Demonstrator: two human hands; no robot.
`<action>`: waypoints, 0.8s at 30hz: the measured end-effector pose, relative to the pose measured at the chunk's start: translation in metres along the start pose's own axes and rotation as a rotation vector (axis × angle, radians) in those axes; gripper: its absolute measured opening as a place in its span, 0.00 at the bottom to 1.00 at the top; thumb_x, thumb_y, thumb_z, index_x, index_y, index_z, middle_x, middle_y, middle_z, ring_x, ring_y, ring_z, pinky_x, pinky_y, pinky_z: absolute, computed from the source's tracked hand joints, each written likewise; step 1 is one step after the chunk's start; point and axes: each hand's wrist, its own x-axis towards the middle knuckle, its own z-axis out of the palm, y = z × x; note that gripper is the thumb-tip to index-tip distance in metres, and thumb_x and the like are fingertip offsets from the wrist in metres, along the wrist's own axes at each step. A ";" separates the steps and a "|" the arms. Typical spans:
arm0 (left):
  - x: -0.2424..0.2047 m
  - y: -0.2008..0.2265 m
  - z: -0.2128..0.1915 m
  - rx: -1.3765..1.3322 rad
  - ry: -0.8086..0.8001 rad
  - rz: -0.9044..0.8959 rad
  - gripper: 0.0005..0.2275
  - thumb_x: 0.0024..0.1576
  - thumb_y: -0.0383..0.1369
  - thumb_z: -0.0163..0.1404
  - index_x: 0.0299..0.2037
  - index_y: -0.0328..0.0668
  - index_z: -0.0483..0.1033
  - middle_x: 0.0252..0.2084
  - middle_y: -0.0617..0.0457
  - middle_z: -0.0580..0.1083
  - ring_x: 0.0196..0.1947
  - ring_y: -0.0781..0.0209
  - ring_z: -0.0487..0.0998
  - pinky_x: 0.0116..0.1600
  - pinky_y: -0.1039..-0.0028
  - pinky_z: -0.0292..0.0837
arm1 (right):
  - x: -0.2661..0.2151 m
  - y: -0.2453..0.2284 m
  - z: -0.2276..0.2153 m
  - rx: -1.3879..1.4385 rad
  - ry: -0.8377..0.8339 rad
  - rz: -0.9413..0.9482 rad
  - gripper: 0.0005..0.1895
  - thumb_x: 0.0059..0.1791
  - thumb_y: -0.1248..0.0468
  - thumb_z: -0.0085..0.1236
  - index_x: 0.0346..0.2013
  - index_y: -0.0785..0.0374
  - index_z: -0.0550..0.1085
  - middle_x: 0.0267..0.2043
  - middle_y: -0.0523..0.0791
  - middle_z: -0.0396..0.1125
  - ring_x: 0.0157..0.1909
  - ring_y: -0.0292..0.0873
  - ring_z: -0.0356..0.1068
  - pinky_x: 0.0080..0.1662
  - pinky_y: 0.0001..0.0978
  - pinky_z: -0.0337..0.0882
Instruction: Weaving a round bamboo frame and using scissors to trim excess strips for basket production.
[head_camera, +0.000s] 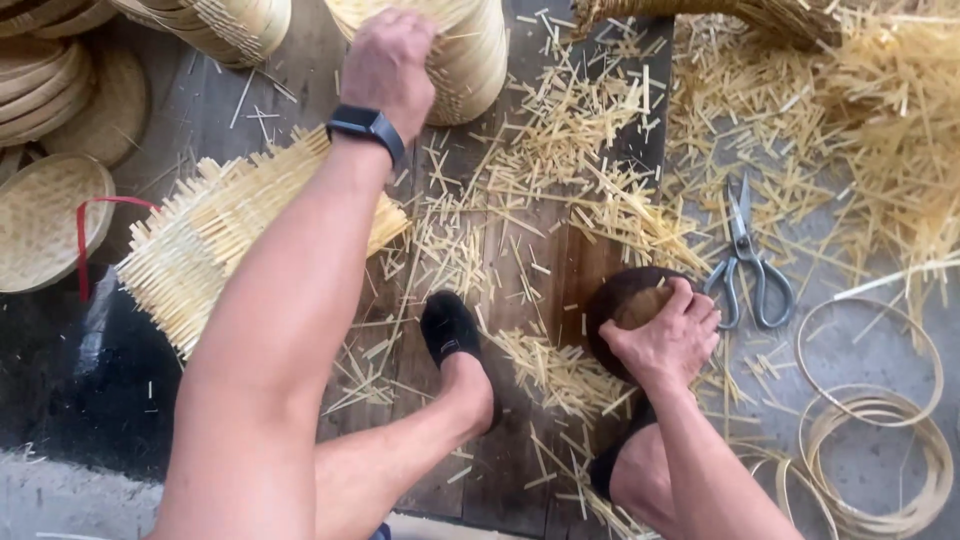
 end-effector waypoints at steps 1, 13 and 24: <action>0.001 -0.001 -0.001 0.002 0.004 -0.002 0.14 0.53 0.15 0.42 0.40 0.36 0.80 0.44 0.41 0.80 0.47 0.47 0.80 0.56 0.61 0.75 | 0.000 0.003 0.001 -0.001 0.003 -0.004 0.54 0.26 0.45 0.74 0.62 0.57 0.61 0.58 0.53 0.56 0.63 0.58 0.55 0.61 0.52 0.59; 0.007 -0.003 -0.003 -0.108 -0.211 -0.178 0.09 0.50 0.18 0.44 0.35 0.34 0.78 0.38 0.39 0.78 0.42 0.39 0.78 0.48 0.56 0.74 | 0.007 0.009 0.010 -0.038 0.012 -0.004 0.52 0.30 0.44 0.72 0.62 0.59 0.62 0.58 0.56 0.58 0.61 0.60 0.57 0.59 0.52 0.61; -0.086 0.172 0.010 -0.564 -0.156 -0.607 0.25 0.62 0.50 0.50 0.58 0.36 0.75 0.57 0.38 0.77 0.57 0.45 0.78 0.60 0.59 0.72 | 0.014 0.002 -0.034 0.835 -0.246 0.144 0.47 0.34 0.50 0.61 0.67 0.54 0.63 0.57 0.51 0.66 0.55 0.51 0.69 0.57 0.48 0.71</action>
